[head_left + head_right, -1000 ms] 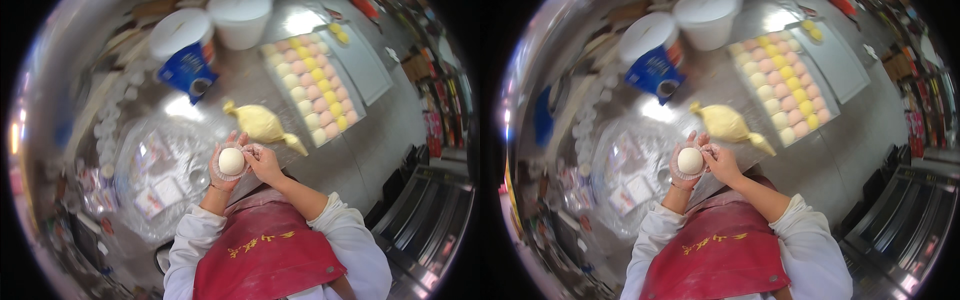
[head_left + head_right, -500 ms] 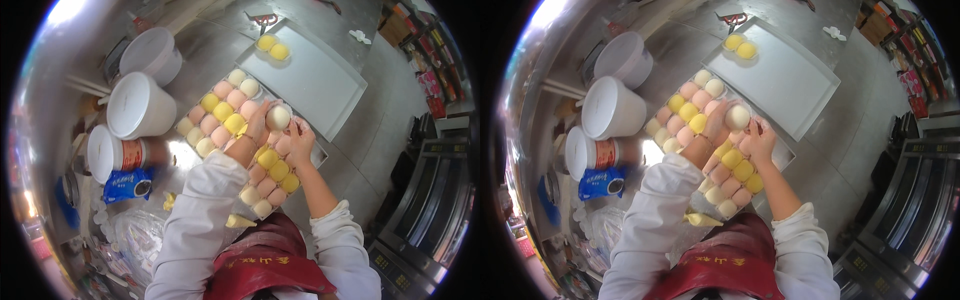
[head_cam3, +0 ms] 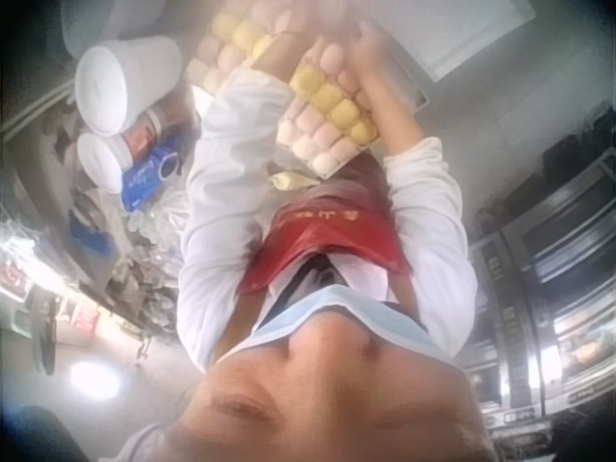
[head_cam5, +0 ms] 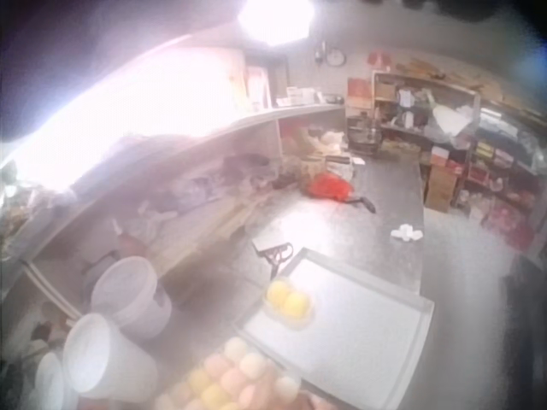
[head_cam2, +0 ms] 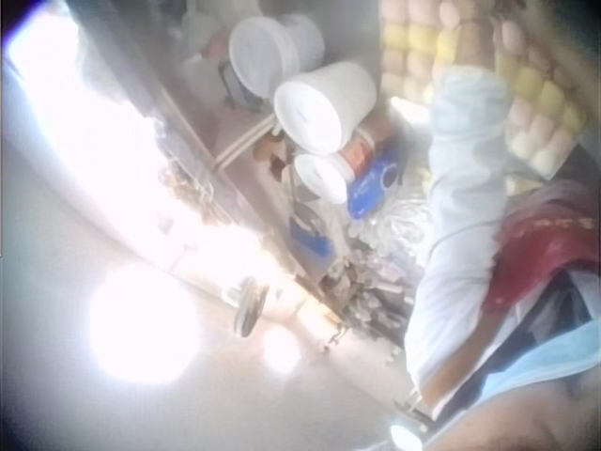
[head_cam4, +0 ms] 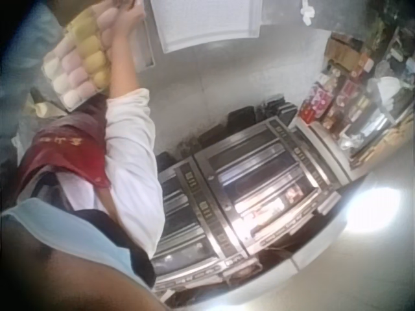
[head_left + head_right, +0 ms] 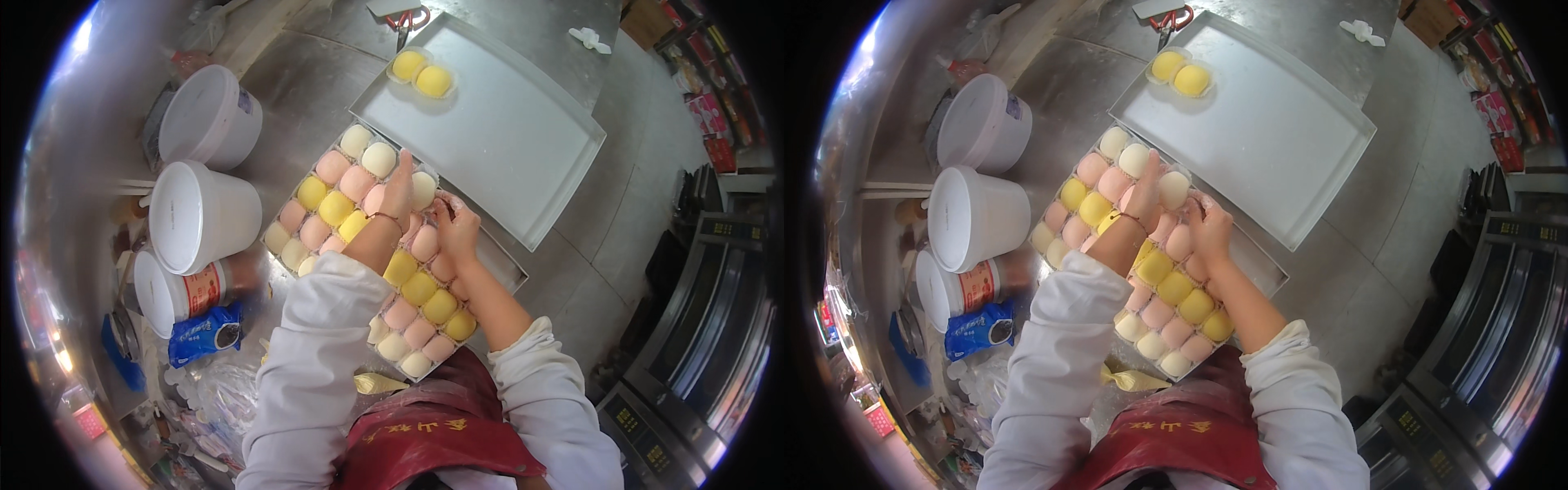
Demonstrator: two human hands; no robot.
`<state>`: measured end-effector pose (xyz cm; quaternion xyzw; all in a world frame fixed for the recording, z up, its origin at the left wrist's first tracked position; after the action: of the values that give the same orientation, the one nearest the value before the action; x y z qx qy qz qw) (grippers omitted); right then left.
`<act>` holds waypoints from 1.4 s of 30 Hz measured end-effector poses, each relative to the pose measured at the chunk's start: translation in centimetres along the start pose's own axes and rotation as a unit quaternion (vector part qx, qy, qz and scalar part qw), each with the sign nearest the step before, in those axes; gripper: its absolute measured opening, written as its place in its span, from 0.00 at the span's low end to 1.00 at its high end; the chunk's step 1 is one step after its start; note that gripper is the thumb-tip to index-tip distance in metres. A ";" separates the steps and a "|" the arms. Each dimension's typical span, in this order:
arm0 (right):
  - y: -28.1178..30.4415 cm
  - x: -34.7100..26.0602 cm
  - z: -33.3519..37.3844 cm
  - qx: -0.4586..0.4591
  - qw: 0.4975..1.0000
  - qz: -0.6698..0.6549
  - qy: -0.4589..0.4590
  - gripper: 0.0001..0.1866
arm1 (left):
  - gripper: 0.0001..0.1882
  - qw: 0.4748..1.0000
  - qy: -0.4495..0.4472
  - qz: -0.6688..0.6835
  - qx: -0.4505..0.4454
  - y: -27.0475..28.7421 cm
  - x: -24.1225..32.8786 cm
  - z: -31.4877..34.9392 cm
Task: The person repeatedly fills small round pastries by hand. They flatten dough, pipe yellow filling from a piping bag, add dark filling from a blue pouch, seal the pastry, and place it on a tray with other finished pastries.
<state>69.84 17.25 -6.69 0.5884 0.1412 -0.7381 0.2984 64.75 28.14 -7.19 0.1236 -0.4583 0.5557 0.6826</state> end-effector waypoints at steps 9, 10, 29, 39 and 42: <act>-1.8 0.2 -1.2 -0.033 0.997 -0.008 -0.072 0.10 | 0.26 0.998 0.004 0.008 0.063 0.8 3.9 1.5; -2.3 0.2 -1.4 -0.043 0.995 -0.021 -0.093 0.10 | 0.25 0.998 -0.027 -0.002 0.062 0.9 4.6 2.6; -1.7 -1.8 10.9 -0.198 0.976 0.051 0.072 0.13 | 0.09 0.680 -0.139 -0.260 0.672 40.7 -11.8 51.3; -15.9 1.9 43.3 -0.555 0.792 0.238 0.091 0.14 | 0.17 0.571 -0.091 -0.502 0.643 51.2 -14.8 55.5; -17.5 3.7 49.2 -0.546 0.705 0.340 0.299 0.14 | 0.19 0.606 -0.096 -0.503 0.609 50.7 -14.6 55.3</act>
<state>20.13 2.39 0.44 0.5206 0.3912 -0.1664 0.7404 -5.87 -0.95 -5.25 0.7741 0.0577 0.2609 0.5739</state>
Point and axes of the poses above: each hand's wrist, its own z-axis away from the middle knuckle, its own y-axis out of the back of the hand, x = y × z, the point moved 3 cm from there along -z, towards the middle knuckle, and after that the axes turned 9 degrees about -y, right-handed, at the moved point
